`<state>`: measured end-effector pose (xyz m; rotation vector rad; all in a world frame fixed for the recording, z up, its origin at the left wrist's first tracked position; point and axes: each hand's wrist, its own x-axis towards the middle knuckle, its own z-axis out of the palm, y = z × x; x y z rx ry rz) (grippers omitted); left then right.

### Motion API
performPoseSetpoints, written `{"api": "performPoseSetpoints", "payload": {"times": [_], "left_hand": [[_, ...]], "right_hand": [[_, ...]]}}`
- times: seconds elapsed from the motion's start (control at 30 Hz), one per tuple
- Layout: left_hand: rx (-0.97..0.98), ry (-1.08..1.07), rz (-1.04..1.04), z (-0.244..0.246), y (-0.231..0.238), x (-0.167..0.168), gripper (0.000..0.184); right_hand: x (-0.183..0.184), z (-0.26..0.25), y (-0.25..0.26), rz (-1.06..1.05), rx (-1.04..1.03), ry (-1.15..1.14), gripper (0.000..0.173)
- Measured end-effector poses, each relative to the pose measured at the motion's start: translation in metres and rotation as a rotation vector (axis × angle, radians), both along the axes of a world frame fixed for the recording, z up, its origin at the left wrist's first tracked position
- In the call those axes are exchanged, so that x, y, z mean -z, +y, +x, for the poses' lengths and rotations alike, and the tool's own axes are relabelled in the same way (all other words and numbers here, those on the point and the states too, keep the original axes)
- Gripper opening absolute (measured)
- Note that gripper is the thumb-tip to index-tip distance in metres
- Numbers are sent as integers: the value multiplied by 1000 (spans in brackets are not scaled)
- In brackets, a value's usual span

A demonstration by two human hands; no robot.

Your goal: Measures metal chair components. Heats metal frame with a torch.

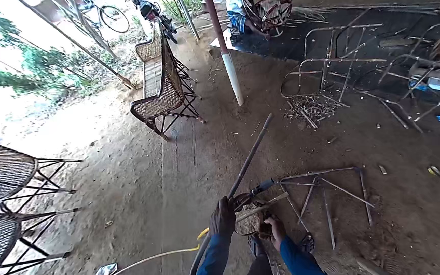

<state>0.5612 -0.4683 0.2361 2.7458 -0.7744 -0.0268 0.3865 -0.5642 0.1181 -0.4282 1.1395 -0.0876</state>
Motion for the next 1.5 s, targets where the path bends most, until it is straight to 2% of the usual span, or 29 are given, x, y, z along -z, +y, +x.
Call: {"api": "performPoseSetpoints", "payload": {"times": [0.17, 0.23, 0.3, 0.4, 0.5, 0.73, 0.8, 0.97, 1.1, 1.23, 1.4, 1.5], "left_hand": [[-18, 27, 20, 0, -7, -2, 51], [-22, 53, 55, 1, -9, -7, 52], [-9, 66, 65, 2, -9, -10, 52], [9, 56, 31, 3, -10, -8, 50], [0, 49, 7, 0, -8, -6, 49], [-14, 50, -13, -3, -10, -8, 48], [-6, 50, -14, -3, -8, -7, 48], [2, 25, -28, -2, -8, -5, 49], [-3, 31, -25, -1, -6, -4, 50], [1, 27, -25, -2, -4, -4, 49], [9, 37, -33, -2, -3, -7, 50], [6, 57, -12, -2, -3, -9, 49]], "right_hand": [[-70, -83, -18, 127, -69, -322, 44], [-102, -100, -37, 36, -78, -356, 55], [-140, -103, -58, -110, -12, -375, 53], [-188, -102, -87, -285, 143, -604, 60], [-215, -94, -104, -364, 256, -742, 71], [-223, -83, -112, -386, 442, -694, 61], [-219, -80, -114, -355, 450, -704, 60], [-202, -72, -114, -259, 544, -692, 45], [-195, -76, -108, -163, 533, -837, 55], [-191, -72, -108, -208, 579, -678, 46], [-187, -79, -104, -182, 583, -786, 62], [-188, -80, -101, -201, 597, -670, 52]]}}
